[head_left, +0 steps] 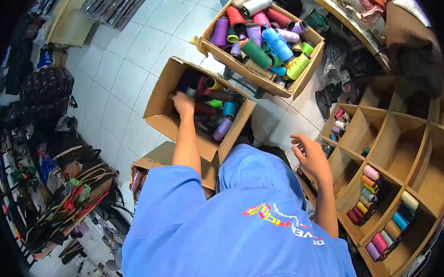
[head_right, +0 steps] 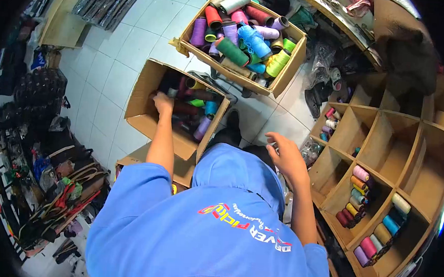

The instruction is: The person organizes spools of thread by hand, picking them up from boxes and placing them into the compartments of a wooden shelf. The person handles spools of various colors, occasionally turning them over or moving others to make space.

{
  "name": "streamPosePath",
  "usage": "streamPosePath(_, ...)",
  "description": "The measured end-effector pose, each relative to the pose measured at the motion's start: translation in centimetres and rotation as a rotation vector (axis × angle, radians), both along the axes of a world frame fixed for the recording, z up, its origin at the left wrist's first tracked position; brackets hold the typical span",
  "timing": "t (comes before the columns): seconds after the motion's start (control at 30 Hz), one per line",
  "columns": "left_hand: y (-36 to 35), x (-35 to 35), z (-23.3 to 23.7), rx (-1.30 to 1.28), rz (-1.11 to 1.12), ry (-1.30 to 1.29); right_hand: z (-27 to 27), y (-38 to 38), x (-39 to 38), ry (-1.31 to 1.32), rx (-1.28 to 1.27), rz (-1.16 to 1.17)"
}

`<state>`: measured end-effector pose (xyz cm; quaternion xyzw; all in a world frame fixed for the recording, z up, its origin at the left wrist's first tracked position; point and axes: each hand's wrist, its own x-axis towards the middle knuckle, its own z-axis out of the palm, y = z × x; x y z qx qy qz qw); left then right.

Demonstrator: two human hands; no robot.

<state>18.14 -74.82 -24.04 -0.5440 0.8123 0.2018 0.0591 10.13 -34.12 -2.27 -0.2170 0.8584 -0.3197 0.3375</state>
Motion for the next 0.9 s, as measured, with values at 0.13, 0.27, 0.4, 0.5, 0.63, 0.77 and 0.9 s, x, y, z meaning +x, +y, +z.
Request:
streamPosePath(0.13, 0.9, 0.3, -1.7, -0.107, 0.065, 0.123, 0.0, 0.0, -0.4, 0.042, -0.01, -0.002)
streamPosePath(0.27, 1.3, -0.9, -0.8, -0.154, 0.156, 0.024, -0.3, -0.1, -0.5, 0.028, 0.009, -0.008)
streamPosePath(0.4, 0.8, -1.0, -1.9, -0.038, 0.299, 0.022, 0.4, -0.2, -0.4, -0.043, 0.02, -0.049)
streamPosePath(0.5, 0.5, 0.2, -2.8, 0.088, 0.232, 0.024, -0.1, 0.5, -0.1, -0.025, 0.023, -0.057)
streamPosePath(0.63, -1.0, 2.1, -2.7, 0.086, 0.025, -0.042, -0.2, 0.9, -0.2, -0.05, 0.044, -0.095)
streamPosePath(0.77, -5.4, 2.6, -6.7, 0.193, -0.165, -0.103, -0.4, 1.1, -0.2, -0.059, 0.043, -0.094)
streamPosePath(0.9, -6.4, 3.0, -8.2, 0.301, -0.271, 0.031, -0.6, 0.8, -0.2, -0.046, 0.042, -0.079)
